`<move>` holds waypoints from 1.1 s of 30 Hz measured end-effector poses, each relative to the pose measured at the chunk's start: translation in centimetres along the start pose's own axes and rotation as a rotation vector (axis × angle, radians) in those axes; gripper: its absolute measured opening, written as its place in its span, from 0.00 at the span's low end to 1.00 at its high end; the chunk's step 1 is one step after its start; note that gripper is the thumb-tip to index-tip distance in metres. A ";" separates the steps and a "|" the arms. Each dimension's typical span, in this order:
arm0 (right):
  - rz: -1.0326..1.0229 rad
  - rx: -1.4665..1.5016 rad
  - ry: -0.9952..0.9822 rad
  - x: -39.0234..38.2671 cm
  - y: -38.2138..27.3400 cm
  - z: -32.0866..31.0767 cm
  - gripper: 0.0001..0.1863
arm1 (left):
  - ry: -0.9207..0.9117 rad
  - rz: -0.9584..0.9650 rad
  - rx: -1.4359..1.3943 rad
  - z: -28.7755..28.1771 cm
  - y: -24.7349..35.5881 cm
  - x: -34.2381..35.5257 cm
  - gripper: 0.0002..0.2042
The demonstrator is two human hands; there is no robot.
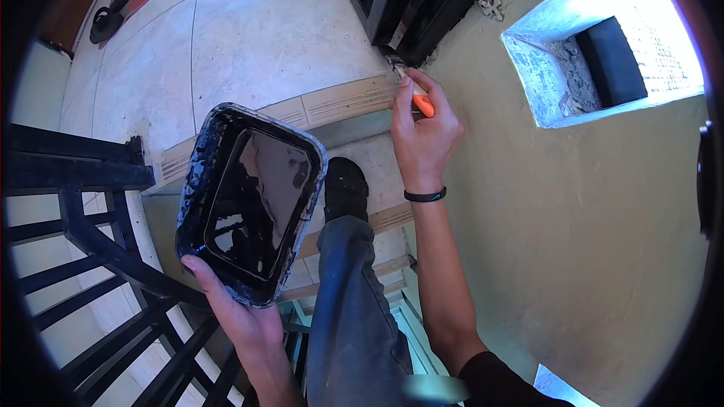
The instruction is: The person paints a metal gate by dipping a paintbrush into a container of paint and applying paint onto the gate.
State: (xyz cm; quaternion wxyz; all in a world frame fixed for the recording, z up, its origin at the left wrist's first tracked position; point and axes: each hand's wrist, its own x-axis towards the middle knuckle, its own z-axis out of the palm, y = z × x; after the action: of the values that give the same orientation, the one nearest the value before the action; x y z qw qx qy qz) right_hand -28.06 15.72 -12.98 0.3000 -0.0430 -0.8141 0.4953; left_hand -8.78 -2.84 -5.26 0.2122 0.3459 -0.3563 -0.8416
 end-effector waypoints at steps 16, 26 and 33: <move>-0.097 0.108 0.037 0.8 -2.8 -2.5 0.12 | 0.019 -0.015 -0.015 0.2 -0.3 -0.1 0.32; -0.060 -0.033 -0.016 2.8 -0.8 -0.8 0.10 | 0.017 -0.026 -0.011 0.3 -0.6 -0.7 0.31; -0.193 -0.016 0.065 1.4 -3.1 -2.8 0.10 | -0.018 -0.022 -0.018 -0.3 0.0 -0.9 0.31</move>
State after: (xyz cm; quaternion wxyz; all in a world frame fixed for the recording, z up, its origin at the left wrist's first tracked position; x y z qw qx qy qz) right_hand -27.00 16.85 -8.91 0.3723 0.0171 -0.8083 0.4558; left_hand -7.97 -2.44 -4.98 0.2027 0.3403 -0.3468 -0.8502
